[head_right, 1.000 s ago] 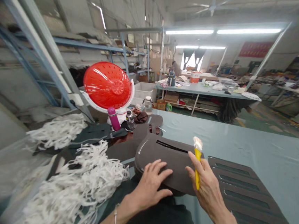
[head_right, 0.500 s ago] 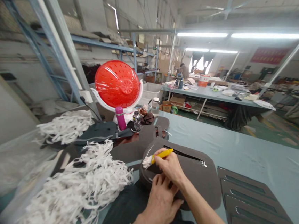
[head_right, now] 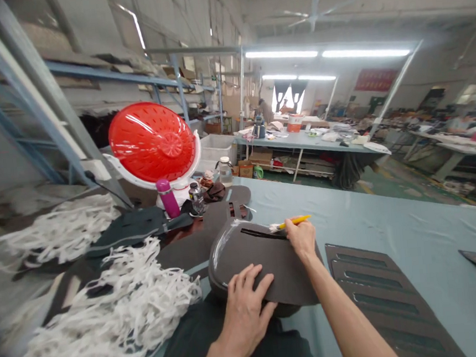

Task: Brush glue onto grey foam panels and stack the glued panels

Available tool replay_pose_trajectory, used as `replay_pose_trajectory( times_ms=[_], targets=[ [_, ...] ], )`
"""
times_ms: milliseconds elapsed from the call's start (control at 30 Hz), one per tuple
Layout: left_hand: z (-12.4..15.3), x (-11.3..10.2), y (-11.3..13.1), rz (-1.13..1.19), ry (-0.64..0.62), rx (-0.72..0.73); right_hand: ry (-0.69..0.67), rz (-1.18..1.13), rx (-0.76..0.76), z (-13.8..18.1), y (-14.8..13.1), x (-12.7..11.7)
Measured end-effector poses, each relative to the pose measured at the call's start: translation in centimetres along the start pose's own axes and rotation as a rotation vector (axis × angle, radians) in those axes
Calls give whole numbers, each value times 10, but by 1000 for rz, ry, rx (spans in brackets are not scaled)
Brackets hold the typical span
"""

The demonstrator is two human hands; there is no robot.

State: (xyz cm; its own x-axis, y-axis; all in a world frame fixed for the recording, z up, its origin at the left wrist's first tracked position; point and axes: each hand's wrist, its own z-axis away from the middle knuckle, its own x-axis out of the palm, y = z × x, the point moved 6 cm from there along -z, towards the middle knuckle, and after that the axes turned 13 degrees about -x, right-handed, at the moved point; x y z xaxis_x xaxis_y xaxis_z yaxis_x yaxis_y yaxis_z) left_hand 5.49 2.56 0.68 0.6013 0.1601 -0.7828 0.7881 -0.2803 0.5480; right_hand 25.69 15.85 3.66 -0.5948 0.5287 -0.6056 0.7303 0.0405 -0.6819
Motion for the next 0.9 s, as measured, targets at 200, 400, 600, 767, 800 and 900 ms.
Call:
replay_pose_trajectory(
  times_ms=[200,400,600,767,800,900],
  targets=[
    [0,4,4,-64,5,45,172,70,176,20,72,-97],
    [3,10,9,-112,3,61,238,-32,220,98,79,-124],
    [-4,-5,5,118,-170,27,550,146,54,166,20,-167],
    [-51,-41,-35,679,-208,-195,247,-267,-303,175,-68,-86],
    [-59,-46,-46,718,-168,-238,107,-362,-386,179,-86,-60],
    [-73,-42,-69,590,-174,-276,-117,-518,-542,192,-115,-9]
  ],
)
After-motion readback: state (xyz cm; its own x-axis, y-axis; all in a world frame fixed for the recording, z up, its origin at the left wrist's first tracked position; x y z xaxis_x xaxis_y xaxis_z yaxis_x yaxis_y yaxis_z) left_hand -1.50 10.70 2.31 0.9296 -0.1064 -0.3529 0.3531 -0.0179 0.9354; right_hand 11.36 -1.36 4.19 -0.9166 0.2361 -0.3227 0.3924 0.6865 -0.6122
